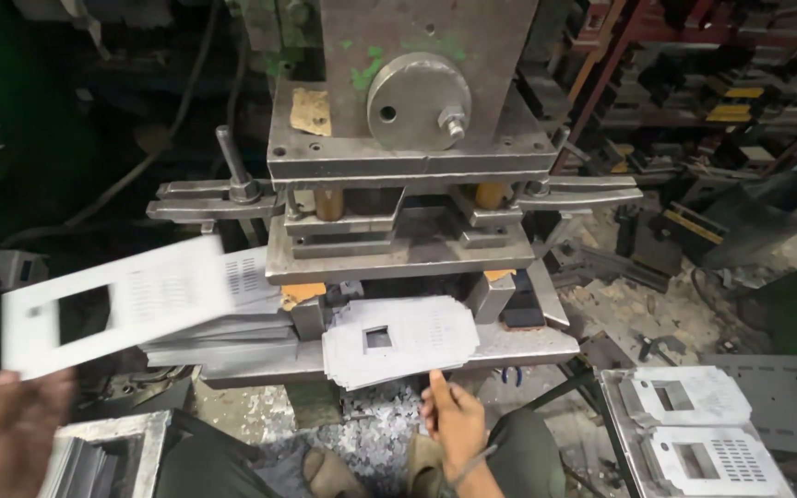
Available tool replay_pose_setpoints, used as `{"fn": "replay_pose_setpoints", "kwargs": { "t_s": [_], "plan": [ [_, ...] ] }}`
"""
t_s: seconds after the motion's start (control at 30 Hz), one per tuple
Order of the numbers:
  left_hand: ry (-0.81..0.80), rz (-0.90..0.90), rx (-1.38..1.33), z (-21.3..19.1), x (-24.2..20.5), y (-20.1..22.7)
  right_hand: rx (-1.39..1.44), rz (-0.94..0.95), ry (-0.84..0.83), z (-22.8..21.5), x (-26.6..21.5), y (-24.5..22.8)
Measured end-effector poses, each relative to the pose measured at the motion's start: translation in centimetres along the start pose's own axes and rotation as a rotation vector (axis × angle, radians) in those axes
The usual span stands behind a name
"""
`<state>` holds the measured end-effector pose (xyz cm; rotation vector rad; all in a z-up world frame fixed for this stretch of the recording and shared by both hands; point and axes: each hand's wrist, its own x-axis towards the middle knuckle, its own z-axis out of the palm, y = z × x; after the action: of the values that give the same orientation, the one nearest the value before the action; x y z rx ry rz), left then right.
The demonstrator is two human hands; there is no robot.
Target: Placing metal sheets into a stamping press machine and removing the stamped parts.
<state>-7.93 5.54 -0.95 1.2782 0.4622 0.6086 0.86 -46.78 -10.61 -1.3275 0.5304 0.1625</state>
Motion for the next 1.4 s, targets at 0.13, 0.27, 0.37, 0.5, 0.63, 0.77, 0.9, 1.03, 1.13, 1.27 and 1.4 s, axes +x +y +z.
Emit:
{"fn": "replay_pose_setpoints", "kwargs": {
  "t_s": [0.13,0.27,0.37,0.5,0.63,0.77,0.9,1.03,1.13,1.27,1.4],
  "plan": [
    [-0.024,-0.161,-0.146,10.2,-4.8,1.9,-0.007,-0.025,-0.077,1.2,-2.3,-1.7],
    [-0.014,-0.296,-0.393,16.9,-7.7,1.8,0.064,-0.112,-0.233,4.3,-5.9,-6.4],
    [-0.038,-0.28,-0.487,17.8,-9.3,-2.0,0.096,-0.196,-0.299,5.0,-7.5,-8.8],
    [-0.074,-0.386,-0.505,16.0,-9.5,-10.4,0.078,-0.218,-0.303,4.4,-6.9,-7.8],
    [-0.179,-0.472,-0.453,19.6,-11.0,-7.8,0.041,-0.221,-0.318,4.9,-7.4,-7.2],
    [-0.425,-0.361,-0.322,26.0,-11.6,-1.6,0.178,-0.315,-0.359,7.5,-8.7,-10.0],
    [-0.525,-0.259,-0.379,31.2,-11.4,-0.2,0.221,-0.392,-0.174,10.1,-6.7,-13.4],
    [-0.592,-0.366,-0.452,34.6,-10.6,1.8,0.18,-0.377,-0.104,11.6,-2.9,-16.1],
    [-0.593,-0.36,-0.414,34.4,-9.9,1.1,0.19,-0.296,-0.085,11.1,-0.9,-16.0],
    [-0.597,-0.385,-0.395,34.3,-8.5,0.4,0.192,-0.373,-0.055,11.2,-0.2,-16.4],
    [-0.59,-0.404,-0.573,34.5,-9.0,2.7,0.18,-0.337,-0.063,12.6,1.2,-19.3]
  ]
}}
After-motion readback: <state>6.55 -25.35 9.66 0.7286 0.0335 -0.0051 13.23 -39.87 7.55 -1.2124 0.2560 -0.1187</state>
